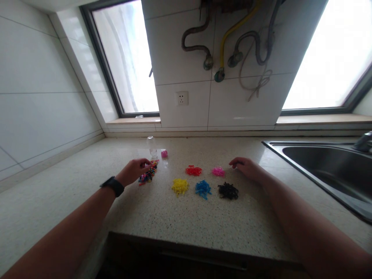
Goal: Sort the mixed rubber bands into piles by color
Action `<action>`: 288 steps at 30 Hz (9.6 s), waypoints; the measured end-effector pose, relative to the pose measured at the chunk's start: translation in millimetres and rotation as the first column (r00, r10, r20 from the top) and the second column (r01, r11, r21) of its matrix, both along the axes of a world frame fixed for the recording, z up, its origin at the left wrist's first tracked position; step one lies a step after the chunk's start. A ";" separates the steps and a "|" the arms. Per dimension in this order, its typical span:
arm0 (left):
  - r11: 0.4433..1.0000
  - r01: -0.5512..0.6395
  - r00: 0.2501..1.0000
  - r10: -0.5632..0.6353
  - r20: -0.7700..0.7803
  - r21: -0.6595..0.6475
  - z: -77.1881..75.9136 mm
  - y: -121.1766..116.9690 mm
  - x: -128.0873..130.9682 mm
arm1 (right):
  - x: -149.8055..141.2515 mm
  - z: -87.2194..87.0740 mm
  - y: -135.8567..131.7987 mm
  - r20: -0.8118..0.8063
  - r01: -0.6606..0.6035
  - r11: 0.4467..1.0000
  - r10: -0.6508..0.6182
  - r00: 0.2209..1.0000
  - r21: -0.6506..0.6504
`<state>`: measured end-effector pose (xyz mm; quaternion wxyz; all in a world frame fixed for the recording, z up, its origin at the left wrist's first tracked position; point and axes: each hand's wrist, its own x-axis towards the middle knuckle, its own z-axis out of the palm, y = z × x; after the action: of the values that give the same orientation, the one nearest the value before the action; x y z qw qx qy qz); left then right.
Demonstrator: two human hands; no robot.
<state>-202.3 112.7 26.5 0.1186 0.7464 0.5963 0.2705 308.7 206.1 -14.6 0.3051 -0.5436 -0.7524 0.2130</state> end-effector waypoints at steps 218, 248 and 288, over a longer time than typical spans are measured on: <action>1.000 -0.024 0.994 0.023 -0.111 -0.011 -19.7 19.5 -23.1 | -3.7 29.0 -22.1 -0.222 -0.065 0.936 -0.015 0.975 -0.346; 0.989 0.102 0.900 -0.046 0.433 -0.107 9.5 -7.4 63.3 | -6.4 24.0 -15.8 -0.191 -0.062 0.942 -0.003 0.982 -0.331; 0.985 0.165 0.985 -0.167 -0.044 -0.040 0.7 51.4 161.8 | 3.1 1.4 7.2 -0.139 -0.073 0.975 0.044 0.989 -0.210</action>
<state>-40.5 164.1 27.2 0.1404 0.7974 0.5394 0.2312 311.8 213.4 -13.1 0.2880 -0.5354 -0.7185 0.3378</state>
